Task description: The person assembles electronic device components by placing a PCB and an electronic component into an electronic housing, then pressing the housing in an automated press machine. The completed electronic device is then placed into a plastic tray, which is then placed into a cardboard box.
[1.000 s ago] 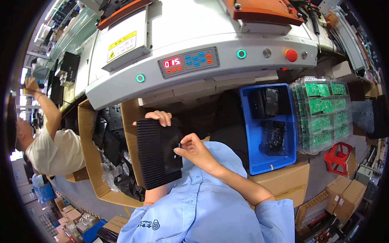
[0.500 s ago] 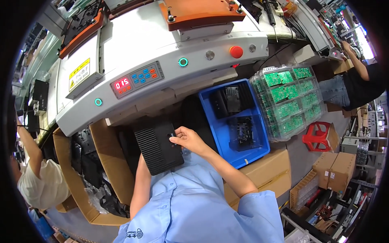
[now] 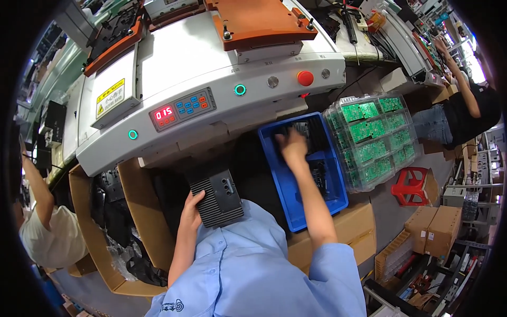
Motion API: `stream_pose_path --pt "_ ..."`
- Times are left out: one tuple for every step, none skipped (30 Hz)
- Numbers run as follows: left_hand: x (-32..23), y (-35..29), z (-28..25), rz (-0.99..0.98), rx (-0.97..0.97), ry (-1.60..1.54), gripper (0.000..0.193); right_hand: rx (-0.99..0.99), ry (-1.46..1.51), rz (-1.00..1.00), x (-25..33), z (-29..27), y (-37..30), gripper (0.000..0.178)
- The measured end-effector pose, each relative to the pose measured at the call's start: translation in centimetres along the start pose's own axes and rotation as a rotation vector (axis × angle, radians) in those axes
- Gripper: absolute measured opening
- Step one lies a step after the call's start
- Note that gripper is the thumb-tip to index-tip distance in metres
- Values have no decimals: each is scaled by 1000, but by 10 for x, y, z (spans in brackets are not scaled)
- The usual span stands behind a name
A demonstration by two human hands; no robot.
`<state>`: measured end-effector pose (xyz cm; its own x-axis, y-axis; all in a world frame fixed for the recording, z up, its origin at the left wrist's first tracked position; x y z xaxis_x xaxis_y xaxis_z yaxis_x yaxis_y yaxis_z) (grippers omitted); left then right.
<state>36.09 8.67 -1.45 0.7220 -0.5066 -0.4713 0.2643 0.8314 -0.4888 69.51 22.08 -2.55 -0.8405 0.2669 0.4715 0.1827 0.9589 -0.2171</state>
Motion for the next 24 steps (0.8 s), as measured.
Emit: stream_pose_path --pt "1 2 3 -2 26 28 32 -116 -208 136 -38 7 19 53" --pt "2 2 5 -1 27 31 32 -229 -417 270 -63 11 30 62" --pt "2 2 6 -18 24 43 32 -226 -415 263 -73 15 38 62" --pt "2 2 7 -37 20 57 32 -104 -451 373 -84 22 44 67" --pt "1 -1 9 -30 15 82 31 20 -488 475 -90 28 48 72" --pt "-1 -2 9 -22 7 81 31 24 -487 464 -92 31 53 72" --pt "-3 -2 11 -17 21 108 30 -65 -530 452 -93 30 55 68" --pt "-3 -1 12 -20 35 138 30 -152 -573 447 -98 29 56 65" --pt "-5 -1 15 -22 37 149 29 -163 -551 416 -105 25 59 64" --pt "-7 0 17 -23 35 151 29 -220 -478 402 -115 21 56 47" --pt "-9 -1 13 -26 29 194 29 -166 -348 322 -97 15 48 35" --pt "-12 -3 10 -26 21 232 28 -110 -220 240 -67 -3 34 24" --pt "-15 -2 13 -32 36 248 28 -104 -221 233 -47 -20 17 24" --pt "-17 -1 12 -27 26 243 28 -111 -39 7 -22 -33 1 16" --pt "-18 1 11 -55 29 265 28 -117 146 -213 -1 -43 -15 12" --pt "-18 3 11 -84 34 286 28 -111 144 -214 12 -48 -28 12" --pt "-18 6 11 -89 32 300 29 -175 93 -239 24 -53 -39 14" --pt "-18 7 11 -91 28 295 29 -237 42 -266 30 -56 -45 15" --pt "-18 7 10 -100 19 290 29 -177 10 -211 23 -53 -37 16" --pt "-18 8 11 -115 19 288 29 -176 3 -204 9 -49 -28 16" --pt "-18 9 11 -113 20 293 29 -157 -99 -113 -12 -38 -16 19" --pt "-18 6 19 -103 49 312 29 -172 -185 -24 -32 -35 -11 25" --pt "-19 6 21 -109 44 322 28 -175 -189 -15 -46 -24 -2 25" --pt "-19 7 21 -112 38 330 28 -61 -296 106 -63 -8 11 31"
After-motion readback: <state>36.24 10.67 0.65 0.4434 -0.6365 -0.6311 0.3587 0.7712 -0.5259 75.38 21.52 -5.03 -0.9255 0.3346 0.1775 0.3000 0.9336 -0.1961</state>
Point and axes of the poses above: each hand's wrist, its own y-axis towards the middle knuckle, its own z-axis out of the palm, x = y × z, the point moved 4 cm from there along y, towards the middle knuckle, and after that the axes turned 9 degrees about x, right-handed, at the moved point
